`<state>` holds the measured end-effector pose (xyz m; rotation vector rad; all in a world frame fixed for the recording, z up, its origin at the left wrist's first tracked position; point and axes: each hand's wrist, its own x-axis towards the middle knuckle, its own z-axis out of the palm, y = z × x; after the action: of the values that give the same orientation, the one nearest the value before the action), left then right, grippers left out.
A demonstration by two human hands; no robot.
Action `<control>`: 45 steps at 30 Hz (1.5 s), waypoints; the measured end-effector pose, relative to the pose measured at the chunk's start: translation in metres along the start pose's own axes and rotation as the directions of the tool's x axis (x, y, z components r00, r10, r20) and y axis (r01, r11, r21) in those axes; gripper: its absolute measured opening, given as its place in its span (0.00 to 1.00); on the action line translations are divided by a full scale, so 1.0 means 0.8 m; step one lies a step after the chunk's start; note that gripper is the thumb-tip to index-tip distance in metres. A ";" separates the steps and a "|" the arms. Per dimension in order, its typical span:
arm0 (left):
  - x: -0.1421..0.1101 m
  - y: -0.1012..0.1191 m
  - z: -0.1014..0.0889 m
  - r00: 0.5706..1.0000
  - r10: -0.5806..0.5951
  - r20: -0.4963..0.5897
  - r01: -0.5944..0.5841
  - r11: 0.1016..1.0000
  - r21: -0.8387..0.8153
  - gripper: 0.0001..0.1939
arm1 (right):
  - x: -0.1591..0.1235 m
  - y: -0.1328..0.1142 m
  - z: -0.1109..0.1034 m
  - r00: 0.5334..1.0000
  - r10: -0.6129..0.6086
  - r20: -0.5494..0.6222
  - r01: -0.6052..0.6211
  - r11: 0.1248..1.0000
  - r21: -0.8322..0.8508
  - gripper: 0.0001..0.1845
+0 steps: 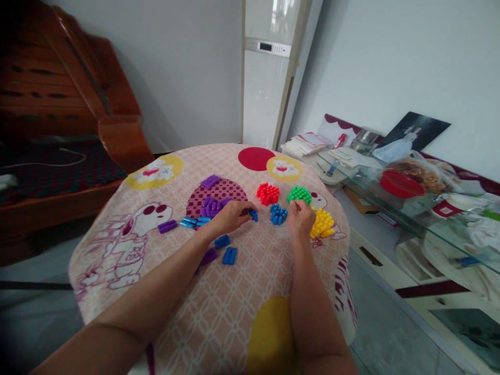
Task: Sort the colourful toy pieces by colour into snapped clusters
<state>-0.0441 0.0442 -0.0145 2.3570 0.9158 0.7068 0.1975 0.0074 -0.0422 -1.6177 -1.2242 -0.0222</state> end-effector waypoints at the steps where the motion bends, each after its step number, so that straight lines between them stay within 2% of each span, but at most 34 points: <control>1: 0.002 0.002 0.004 1.000 0.006 -0.003 -0.006 1.000 0.015 0.16 | 0.000 0.000 0.001 1.000 -0.008 -0.008 0.008 1.000 -0.015 0.19; 4: 0.009 0.007 0.011 1.000 0.013 -0.013 -0.012 0.997 0.077 0.17 | 0.001 0.004 0.010 0.998 0.017 0.052 -0.018 1.000 0.024 0.25; 7: 0.024 0.009 0.016 1.000 0.008 -0.003 -0.007 0.986 0.164 0.17 | 0.000 0.016 0.024 0.981 0.091 0.169 -0.117 0.982 0.150 0.31; 10: 0.043 0.008 0.027 1.000 -0.013 0.011 0.009 0.968 0.251 0.17 | -0.004 0.025 0.035 0.960 0.133 0.247 -0.192 0.954 0.232 0.33; 16: 0.068 0.007 0.052 0.996 -0.083 0.020 0.072 0.945 0.318 0.19 | -0.009 0.023 0.038 0.957 0.141 0.252 -0.223 0.915 0.335 0.34; 21: 0.068 0.008 0.062 0.998 -0.065 -0.025 0.069 0.966 0.250 0.20 | -0.009 0.019 0.034 0.959 0.134 0.248 -0.214 0.920 0.329 0.34; 31: 0.053 0.012 0.068 0.986 -0.106 -0.125 0.121 0.985 0.119 0.15 | -0.008 0.036 0.044 0.957 0.128 0.259 -0.211 0.921 0.327 0.33; 34: 0.046 0.014 0.061 0.967 -0.161 -0.196 0.173 0.984 0.045 0.10 | -0.008 0.036 0.044 0.957 0.133 0.257 -0.216 0.920 0.328 0.33; 38: 0.039 0.015 0.051 0.918 -0.254 -0.305 0.239 0.967 -0.086 0.07 | -0.008 0.032 0.043 0.957 0.134 0.257 -0.218 0.917 0.334 0.33; 42: 0.039 0.016 0.054 0.915 -0.288 -0.282 0.242 0.952 -0.187 0.13 | -0.009 0.028 0.041 0.954 0.153 0.259 -0.241 0.904 0.354 0.33; 45: 0.042 0.017 0.063 0.923 -0.292 -0.249 0.256 0.952 -0.167 0.17 | -0.008 0.030 0.042 0.951 0.156 0.267 -0.246 0.904 0.350 0.33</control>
<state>0.0149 0.0459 -0.0341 1.9930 1.2482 0.9562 0.1936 0.0298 -0.0775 -1.4193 -1.1429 0.5228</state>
